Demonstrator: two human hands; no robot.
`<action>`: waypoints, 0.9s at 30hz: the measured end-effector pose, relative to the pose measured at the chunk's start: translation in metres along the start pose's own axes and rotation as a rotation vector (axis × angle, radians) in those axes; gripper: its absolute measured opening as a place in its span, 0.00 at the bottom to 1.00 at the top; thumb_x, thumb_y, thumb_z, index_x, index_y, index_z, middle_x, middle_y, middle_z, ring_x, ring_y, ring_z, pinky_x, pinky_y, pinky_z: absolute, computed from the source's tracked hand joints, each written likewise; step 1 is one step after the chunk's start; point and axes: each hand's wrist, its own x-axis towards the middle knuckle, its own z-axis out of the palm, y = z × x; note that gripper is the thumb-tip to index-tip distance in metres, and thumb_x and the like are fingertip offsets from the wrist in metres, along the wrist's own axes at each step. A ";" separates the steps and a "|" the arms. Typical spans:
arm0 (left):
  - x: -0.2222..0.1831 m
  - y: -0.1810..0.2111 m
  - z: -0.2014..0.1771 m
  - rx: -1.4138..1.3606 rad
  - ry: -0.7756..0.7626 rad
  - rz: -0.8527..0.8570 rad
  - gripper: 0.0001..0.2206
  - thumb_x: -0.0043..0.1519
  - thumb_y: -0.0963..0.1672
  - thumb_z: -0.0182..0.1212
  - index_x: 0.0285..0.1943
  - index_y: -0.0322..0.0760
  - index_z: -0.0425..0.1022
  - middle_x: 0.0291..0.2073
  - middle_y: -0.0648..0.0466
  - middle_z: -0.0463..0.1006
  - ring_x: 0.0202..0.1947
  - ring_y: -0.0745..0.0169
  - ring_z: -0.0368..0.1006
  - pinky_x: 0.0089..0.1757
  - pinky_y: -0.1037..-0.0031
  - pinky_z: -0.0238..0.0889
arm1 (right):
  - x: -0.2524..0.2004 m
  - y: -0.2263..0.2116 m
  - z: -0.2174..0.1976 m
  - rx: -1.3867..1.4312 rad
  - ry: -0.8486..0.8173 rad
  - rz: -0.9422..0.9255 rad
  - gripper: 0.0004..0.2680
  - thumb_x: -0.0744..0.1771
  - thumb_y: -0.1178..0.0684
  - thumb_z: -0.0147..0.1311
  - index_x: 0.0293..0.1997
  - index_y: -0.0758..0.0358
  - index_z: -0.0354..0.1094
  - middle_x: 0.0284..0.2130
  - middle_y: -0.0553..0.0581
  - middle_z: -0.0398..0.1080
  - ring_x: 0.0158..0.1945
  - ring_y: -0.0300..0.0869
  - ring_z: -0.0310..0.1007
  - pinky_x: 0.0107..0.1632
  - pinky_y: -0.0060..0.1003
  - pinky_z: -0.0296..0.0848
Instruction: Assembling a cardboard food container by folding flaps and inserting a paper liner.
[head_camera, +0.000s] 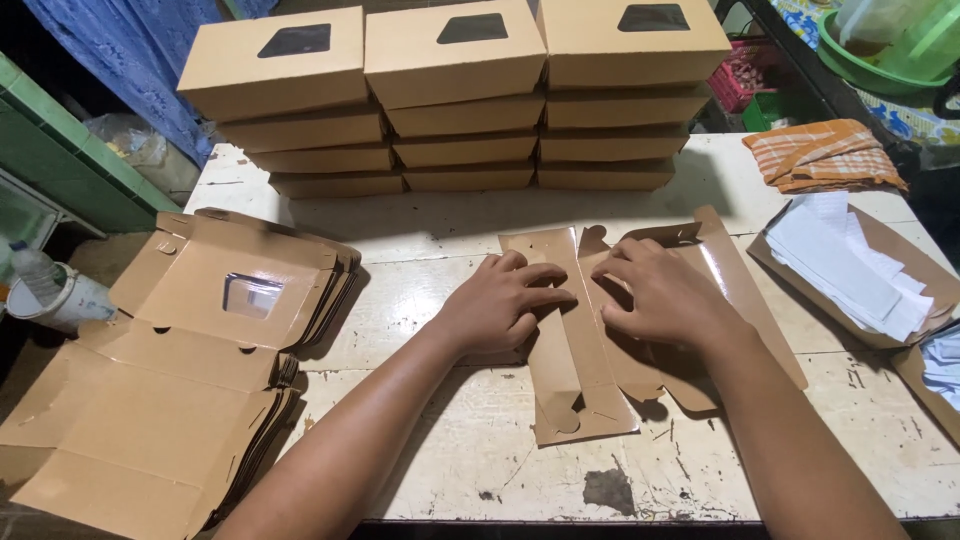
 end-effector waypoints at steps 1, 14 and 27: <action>0.001 -0.002 0.003 0.040 -0.036 -0.027 0.28 0.51 0.42 0.44 0.60 0.54 0.78 0.62 0.56 0.73 0.52 0.52 0.62 0.53 0.64 0.55 | 0.001 0.001 0.001 0.011 -0.023 -0.014 0.21 0.61 0.37 0.55 0.56 0.51 0.74 0.54 0.58 0.72 0.63 0.51 0.69 0.59 0.46 0.70; 0.000 -0.039 0.019 -0.192 0.641 -0.026 0.07 0.50 0.40 0.41 0.34 0.46 0.58 0.55 0.52 0.66 0.56 0.45 0.65 0.52 0.60 0.62 | 0.003 0.003 0.012 0.090 -0.039 -0.119 0.25 0.58 0.38 0.61 0.62 0.48 0.70 0.62 0.56 0.66 0.70 0.53 0.61 0.66 0.51 0.63; 0.010 -0.035 0.033 -0.340 0.675 0.155 0.33 0.56 0.48 0.71 0.67 0.49 0.56 0.67 0.42 0.56 0.61 0.42 0.67 0.53 0.59 0.71 | 0.005 -0.036 -0.006 0.227 -0.071 -0.211 0.27 0.56 0.51 0.64 0.62 0.63 0.65 0.60 0.62 0.67 0.72 0.54 0.56 0.73 0.49 0.52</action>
